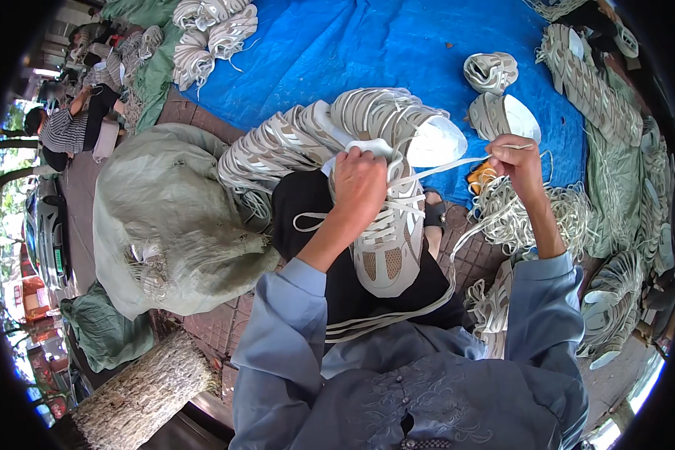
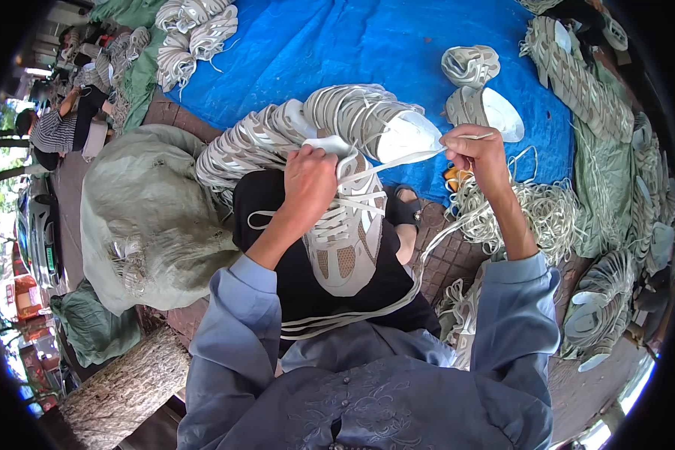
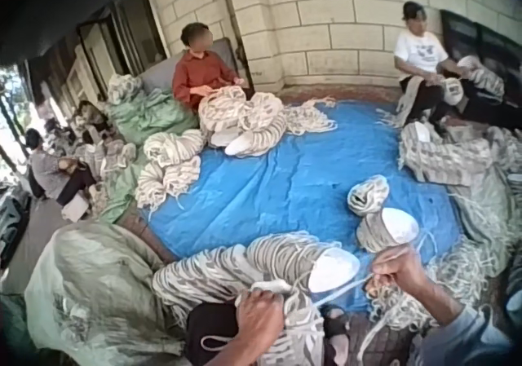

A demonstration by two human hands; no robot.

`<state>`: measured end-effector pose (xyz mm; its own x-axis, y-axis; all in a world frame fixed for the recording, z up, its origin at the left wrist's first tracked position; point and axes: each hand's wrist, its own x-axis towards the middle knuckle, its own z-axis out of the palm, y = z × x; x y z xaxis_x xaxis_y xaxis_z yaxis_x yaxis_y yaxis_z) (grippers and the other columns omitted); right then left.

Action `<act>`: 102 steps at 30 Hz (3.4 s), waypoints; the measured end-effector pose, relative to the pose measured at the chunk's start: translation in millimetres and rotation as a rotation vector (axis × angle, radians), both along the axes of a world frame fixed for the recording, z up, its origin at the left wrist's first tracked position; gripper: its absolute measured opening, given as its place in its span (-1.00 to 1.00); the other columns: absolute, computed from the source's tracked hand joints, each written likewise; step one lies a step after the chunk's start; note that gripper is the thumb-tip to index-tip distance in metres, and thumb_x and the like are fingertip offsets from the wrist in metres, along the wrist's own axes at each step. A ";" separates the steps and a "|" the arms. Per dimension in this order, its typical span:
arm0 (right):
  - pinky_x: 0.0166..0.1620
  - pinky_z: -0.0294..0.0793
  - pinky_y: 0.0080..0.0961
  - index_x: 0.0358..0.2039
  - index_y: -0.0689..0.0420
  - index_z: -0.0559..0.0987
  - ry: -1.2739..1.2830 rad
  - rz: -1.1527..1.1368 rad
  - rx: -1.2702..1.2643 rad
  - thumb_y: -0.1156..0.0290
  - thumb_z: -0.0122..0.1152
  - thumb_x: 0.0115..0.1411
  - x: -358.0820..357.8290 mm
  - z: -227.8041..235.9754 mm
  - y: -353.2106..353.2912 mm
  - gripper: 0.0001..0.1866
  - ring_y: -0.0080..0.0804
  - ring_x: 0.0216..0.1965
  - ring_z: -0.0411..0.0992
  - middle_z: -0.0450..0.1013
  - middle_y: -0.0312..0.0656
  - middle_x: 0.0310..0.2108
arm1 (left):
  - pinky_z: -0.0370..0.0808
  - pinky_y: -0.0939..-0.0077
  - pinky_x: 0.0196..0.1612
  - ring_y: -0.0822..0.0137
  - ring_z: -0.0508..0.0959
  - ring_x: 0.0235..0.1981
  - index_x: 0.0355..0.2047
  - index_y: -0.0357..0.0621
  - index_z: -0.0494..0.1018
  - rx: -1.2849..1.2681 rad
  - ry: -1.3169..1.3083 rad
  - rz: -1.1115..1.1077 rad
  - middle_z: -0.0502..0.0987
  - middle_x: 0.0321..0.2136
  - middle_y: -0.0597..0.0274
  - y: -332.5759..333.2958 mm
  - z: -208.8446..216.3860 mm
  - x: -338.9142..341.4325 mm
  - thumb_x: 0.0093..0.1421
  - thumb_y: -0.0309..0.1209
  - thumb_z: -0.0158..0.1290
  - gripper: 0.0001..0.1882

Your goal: The person sits on a paved sidewalk and laces a white sneaker using a long, flat white shoelace. They thread the lace through the eyelets, pull it tight, and tie a knot to secure it. The person then flips the shoe over to inspect the bottom and continues adjusting the laces.

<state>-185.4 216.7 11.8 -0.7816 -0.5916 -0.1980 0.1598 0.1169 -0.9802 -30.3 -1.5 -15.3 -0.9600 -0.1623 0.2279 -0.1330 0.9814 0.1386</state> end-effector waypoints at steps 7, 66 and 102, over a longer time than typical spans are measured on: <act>-0.69 0.05 -0.79 -0.51 0.27 0.51 0.047 -0.178 -0.040 0.37 0.11 -0.03 -19.1 -19.3 12.7 -0.80 -0.70 -0.75 0.19 0.35 -0.32 -0.71 | 0.40 0.39 -0.33 0.28 0.50 -0.38 -0.49 -0.27 0.39 1.397 0.321 0.412 0.45 -0.62 0.23 -44.5 39.8 8.7 0.03 -0.43 -0.07 -0.86; -0.71 0.00 -0.78 -0.28 0.24 0.37 -0.198 -0.202 -0.728 0.42 -0.15 0.19 -217.2 -46.7 232.2 -0.82 -0.69 -0.70 0.07 0.37 -0.23 -0.36 | 0.47 0.35 -0.32 0.29 0.44 -0.56 -0.52 -0.30 0.34 1.623 1.262 0.849 0.43 -0.60 0.14 -420.2 46.5 296.2 0.11 -0.52 -0.10 -0.89; -0.61 0.29 -0.68 -0.46 0.34 0.52 0.639 -0.115 0.465 0.50 -0.03 -0.07 -127.2 6.3 7.1 -0.79 -0.60 -0.65 0.37 0.41 -0.20 -0.67 | 0.35 0.68 -0.65 0.49 0.43 -0.65 -0.37 -0.24 0.40 1.139 0.833 0.730 0.43 -0.59 0.27 -222.7 77.4 184.9 0.05 -0.54 -0.07 -0.88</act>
<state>-312.6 223.8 18.1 -0.8784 -0.4668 0.1022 -0.3802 0.5531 -0.7413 154.6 -224.2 62.1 -0.2771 -0.9583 0.0698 -0.0234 0.0794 0.9966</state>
